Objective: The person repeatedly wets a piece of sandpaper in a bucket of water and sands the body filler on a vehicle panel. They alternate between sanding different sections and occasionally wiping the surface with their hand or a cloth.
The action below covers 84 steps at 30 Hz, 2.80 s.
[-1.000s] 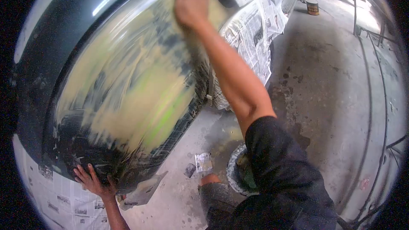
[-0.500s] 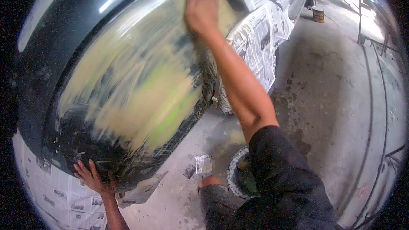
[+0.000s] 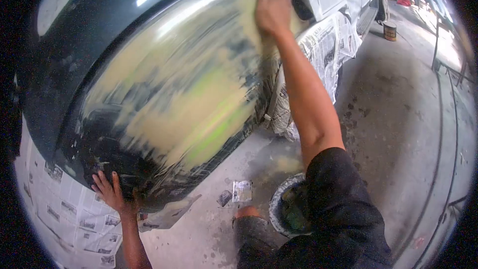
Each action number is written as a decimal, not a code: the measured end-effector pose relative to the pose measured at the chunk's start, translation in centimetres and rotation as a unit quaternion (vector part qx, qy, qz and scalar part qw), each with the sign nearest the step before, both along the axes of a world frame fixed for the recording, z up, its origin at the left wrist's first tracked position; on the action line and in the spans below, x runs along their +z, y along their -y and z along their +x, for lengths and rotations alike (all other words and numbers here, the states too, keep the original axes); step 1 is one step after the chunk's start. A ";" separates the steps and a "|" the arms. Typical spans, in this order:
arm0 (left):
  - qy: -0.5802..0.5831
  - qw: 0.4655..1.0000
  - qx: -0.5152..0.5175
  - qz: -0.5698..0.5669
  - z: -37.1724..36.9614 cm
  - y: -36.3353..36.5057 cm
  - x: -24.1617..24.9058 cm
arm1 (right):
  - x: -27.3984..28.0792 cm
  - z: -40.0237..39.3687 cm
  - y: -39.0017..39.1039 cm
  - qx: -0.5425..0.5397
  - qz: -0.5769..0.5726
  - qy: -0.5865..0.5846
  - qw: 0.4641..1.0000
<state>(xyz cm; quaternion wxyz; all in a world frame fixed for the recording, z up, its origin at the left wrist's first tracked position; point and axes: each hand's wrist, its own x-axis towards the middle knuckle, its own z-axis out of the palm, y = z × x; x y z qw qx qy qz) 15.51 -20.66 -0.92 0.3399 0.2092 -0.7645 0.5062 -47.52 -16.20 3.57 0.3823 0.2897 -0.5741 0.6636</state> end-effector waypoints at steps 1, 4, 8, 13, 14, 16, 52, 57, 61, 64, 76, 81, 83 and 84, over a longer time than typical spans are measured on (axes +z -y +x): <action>0.000 1.000 -0.003 0.001 0.0 0.1 0.0 | 0.2 -0.1 0.1 -0.021 -0.001 -0.019 1.000; -0.009 1.000 -0.009 0.004 -0.5 -0.1 0.1 | 0.6 7.5 0.5 0.026 -0.009 -0.075 0.997; -0.011 0.999 -0.024 0.019 -0.6 -0.7 0.4 | 0.6 28.2 0.2 0.171 0.048 -0.218 0.960; -0.019 0.999 -0.029 0.027 -0.4 -0.4 0.1 | 0.2 35.0 -0.1 0.300 0.057 -0.362 0.881; -0.022 0.999 -0.031 0.032 -0.3 -0.4 0.0 | 0.4 32.3 -0.6 0.291 0.081 -0.334 0.893; -0.030 0.999 -0.013 0.039 -0.4 -0.5 -0.1 | 0.1 24.5 0.2 0.123 0.077 -0.275 0.950; 0.070 0.995 -0.050 0.059 -19.8 -2.0 5.6 | -40.6 24.3 -24.1 0.679 0.042 0.644 0.348; 0.246 0.959 -0.064 0.122 -18.3 -2.0 1.4 | -57.5 24.3 -23.1 0.442 0.160 0.797 0.378; 0.322 0.904 -0.131 0.250 -15.2 -1.9 -3.7 | -54.5 25.8 -20.6 0.488 0.218 0.732 0.422; 0.365 0.869 -0.145 0.301 -12.5 -2.9 -5.4 | -52.2 27.6 -20.6 0.527 0.262 0.666 0.459; 0.056 0.994 0.013 0.097 -3.3 -2.8 6.4 | -47.7 22.7 -21.2 0.568 0.404 0.355 0.623; 0.056 0.996 -0.017 0.061 -3.4 -2.5 6.2 | -36.7 19.3 -22.9 0.578 0.197 0.440 0.659; 0.053 0.996 -0.038 0.062 -3.2 -2.2 6.0 | -28.2 19.7 -19.5 0.470 0.159 0.315 0.809; 0.052 0.995 -0.052 0.060 -3.0 -2.0 6.0 | -22.6 20.6 -18.0 0.480 0.137 0.209 0.841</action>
